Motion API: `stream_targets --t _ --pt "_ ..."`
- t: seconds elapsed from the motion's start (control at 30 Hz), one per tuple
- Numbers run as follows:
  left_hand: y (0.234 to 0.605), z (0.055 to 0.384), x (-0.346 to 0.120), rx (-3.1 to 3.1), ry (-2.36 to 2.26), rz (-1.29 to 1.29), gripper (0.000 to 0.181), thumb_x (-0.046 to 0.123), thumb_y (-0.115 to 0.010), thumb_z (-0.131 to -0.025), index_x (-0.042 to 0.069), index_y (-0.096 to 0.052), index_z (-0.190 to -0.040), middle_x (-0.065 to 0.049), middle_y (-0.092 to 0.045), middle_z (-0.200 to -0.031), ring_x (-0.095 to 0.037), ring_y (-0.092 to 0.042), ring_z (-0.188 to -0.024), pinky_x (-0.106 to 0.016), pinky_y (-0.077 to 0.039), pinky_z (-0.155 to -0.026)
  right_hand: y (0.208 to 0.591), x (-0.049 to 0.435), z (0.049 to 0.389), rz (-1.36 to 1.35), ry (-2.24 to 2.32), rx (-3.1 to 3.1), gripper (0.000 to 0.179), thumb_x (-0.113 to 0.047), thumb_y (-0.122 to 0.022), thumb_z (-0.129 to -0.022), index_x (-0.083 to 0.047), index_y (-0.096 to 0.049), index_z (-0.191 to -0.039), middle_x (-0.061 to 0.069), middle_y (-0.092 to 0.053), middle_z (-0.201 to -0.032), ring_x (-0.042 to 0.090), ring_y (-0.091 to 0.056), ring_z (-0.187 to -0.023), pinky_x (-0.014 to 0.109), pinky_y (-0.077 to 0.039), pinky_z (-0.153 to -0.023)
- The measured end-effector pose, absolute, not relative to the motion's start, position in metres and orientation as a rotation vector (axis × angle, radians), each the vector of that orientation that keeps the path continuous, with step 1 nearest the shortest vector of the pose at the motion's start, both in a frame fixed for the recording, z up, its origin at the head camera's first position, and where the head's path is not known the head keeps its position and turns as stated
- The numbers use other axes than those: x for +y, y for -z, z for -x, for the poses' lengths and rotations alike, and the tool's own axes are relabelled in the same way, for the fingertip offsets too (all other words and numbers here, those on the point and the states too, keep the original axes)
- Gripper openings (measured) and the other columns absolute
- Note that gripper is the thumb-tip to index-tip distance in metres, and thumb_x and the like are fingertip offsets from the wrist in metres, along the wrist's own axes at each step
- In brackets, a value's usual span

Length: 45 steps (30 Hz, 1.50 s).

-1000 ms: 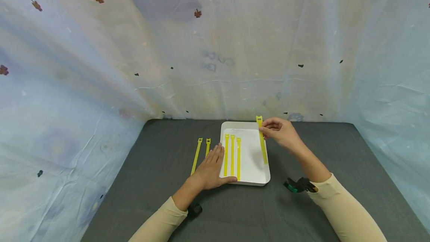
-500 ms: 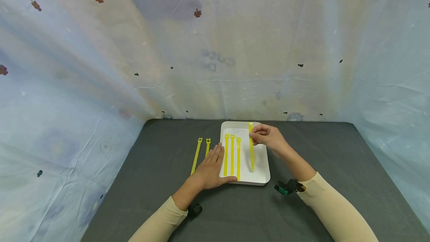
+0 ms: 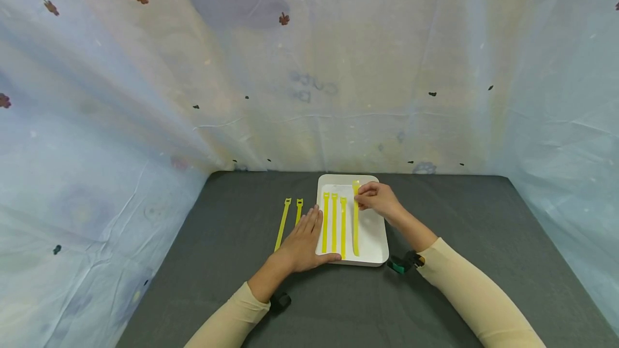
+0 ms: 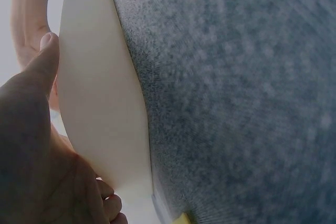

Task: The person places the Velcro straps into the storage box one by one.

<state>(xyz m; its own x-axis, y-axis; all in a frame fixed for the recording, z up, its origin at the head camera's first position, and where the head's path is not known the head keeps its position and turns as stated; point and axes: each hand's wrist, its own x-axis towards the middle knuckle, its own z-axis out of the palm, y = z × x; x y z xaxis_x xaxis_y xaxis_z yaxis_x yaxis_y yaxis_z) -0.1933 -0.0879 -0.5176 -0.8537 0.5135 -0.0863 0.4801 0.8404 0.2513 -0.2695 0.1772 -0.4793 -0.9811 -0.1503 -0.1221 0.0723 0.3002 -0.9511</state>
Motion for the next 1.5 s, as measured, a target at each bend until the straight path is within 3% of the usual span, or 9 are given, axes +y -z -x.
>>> stream_targets --t 0.33,0.87,1.07,1.3,1.5 --pt "0.517 0.193 -0.087 2.864 -0.332 -0.765 0.124 0.083 -0.057 -0.093 -0.001 -0.011 -0.171 -0.017 -0.002 -0.181 -0.032 -0.005 -0.167 -0.046 -0.015 -0.134 0.489 0.169 0.286 0.036 1.613 2.434 0.018 -0.002 -0.075 -0.1 0.006 -0.066 -0.114 0.019 -0.074 -0.101 0.035 -0.077 -0.089 0.044 -0.066 -0.083" --pt "0.518 0.194 -0.086 2.849 -0.309 -0.73 0.125 0.087 -0.053 -0.092 0.003 -0.005 -0.172 -0.012 0.003 -0.181 -0.028 0.0 -0.167 -0.043 -0.01 -0.135 0.482 0.164 0.294 -0.052 1.5 2.412 0.022 -0.005 -0.076 -0.099 0.004 -0.065 -0.117 0.015 -0.073 -0.099 0.034 -0.078 -0.091 0.04 -0.065 -0.082" --pt "0.518 0.193 -0.087 2.854 -0.319 -0.746 0.125 0.086 -0.055 -0.093 0.001 -0.007 -0.172 -0.015 0.001 -0.181 -0.03 -0.002 -0.167 -0.045 -0.012 -0.135 0.485 0.16 0.3 -0.085 1.481 2.416 0.02 -0.004 -0.077 -0.098 0.004 -0.066 -0.113 0.015 -0.072 -0.095 0.03 -0.077 -0.084 0.04 -0.065 -0.083" --pt "0.518 0.193 -0.088 2.852 -0.344 -0.766 0.124 0.084 -0.056 -0.094 0.001 -0.008 -0.172 -0.016 0.0 -0.181 -0.031 -0.003 -0.167 -0.046 -0.012 -0.135 0.494 0.161 0.304 -0.045 1.402 2.476 0.017 -0.001 -0.078 -0.095 0.005 -0.067 -0.107 0.014 -0.072 -0.085 0.022 -0.074 -0.07 0.028 -0.059 -0.067" --pt "0.518 0.193 -0.088 2.853 -0.335 -0.764 0.124 0.084 -0.056 -0.093 0.001 -0.008 -0.172 -0.016 0.001 -0.181 -0.03 -0.002 -0.167 -0.046 -0.012 -0.135 0.495 0.159 0.302 -0.047 1.405 2.472 0.018 0.001 -0.077 -0.095 0.006 -0.065 -0.107 0.014 -0.069 -0.085 0.02 -0.071 -0.067 0.028 -0.06 -0.066"
